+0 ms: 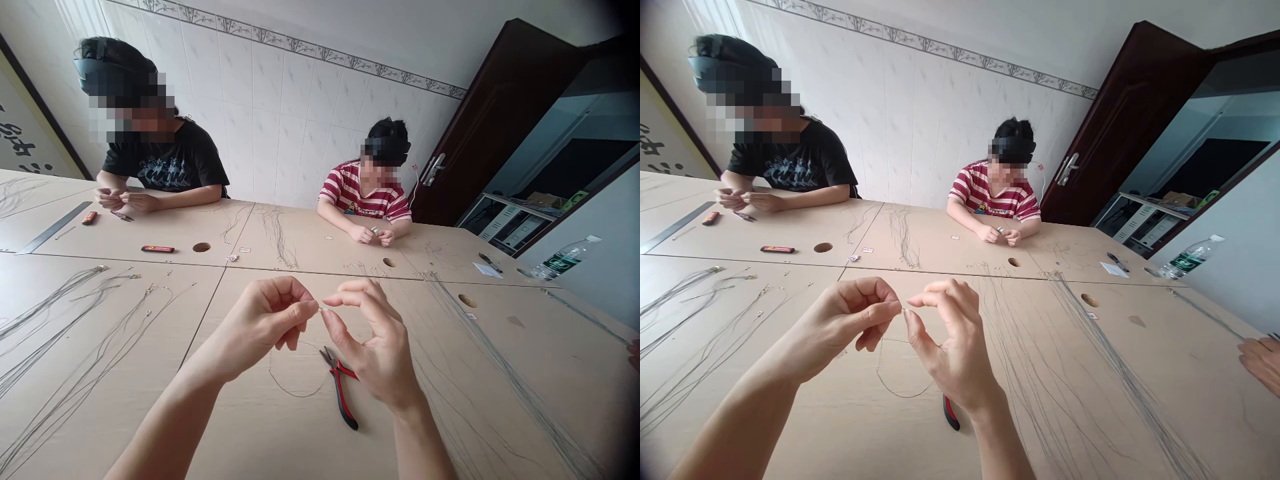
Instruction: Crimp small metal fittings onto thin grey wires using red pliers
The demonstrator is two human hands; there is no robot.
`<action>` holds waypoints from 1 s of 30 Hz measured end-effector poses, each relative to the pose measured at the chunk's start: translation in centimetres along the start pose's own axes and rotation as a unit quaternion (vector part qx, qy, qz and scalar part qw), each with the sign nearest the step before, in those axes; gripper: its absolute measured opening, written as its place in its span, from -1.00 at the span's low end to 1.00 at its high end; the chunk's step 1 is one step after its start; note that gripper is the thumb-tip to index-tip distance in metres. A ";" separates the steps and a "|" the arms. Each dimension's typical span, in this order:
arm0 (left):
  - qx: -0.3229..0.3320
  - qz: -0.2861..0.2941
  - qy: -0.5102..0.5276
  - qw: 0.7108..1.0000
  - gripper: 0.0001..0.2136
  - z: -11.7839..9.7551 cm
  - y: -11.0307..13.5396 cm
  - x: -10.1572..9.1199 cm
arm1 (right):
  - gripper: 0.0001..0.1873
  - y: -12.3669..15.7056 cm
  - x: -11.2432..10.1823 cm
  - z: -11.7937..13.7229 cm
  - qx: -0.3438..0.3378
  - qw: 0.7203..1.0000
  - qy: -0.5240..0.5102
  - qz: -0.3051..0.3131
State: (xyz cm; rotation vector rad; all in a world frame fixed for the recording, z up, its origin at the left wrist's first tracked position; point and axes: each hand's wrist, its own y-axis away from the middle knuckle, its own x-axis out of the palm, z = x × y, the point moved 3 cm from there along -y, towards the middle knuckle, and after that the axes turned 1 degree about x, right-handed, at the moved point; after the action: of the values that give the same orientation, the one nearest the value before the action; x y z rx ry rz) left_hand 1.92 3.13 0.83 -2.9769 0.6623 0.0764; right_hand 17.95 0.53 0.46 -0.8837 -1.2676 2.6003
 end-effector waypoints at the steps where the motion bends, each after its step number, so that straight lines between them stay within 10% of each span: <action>1: 0.002 -0.003 -0.007 1.000 -0.79 0.0 0.0 0.0 | -0.90 0.0 -0.1 0.1 -0.015 1.000 0.022 -0.010; 13: -0.002 -0.035 -0.089 0.995 -0.83 -0.2 -0.1 0.4 | -0.82 -0.1 0.4 0.5 -0.072 0.992 0.104 -0.004; 30: -0.012 -0.023 -0.069 0.997 -0.81 -0.1 0.0 0.2 | -0.89 0.0 -0.1 -0.1 0.020 1.000 0.018 -0.007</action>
State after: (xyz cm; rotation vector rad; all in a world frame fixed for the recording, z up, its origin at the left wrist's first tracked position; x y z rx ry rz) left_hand 2.06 3.03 0.88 -2.9737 0.5813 0.2868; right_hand 18.14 0.57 0.44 -0.9069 -1.2047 2.5777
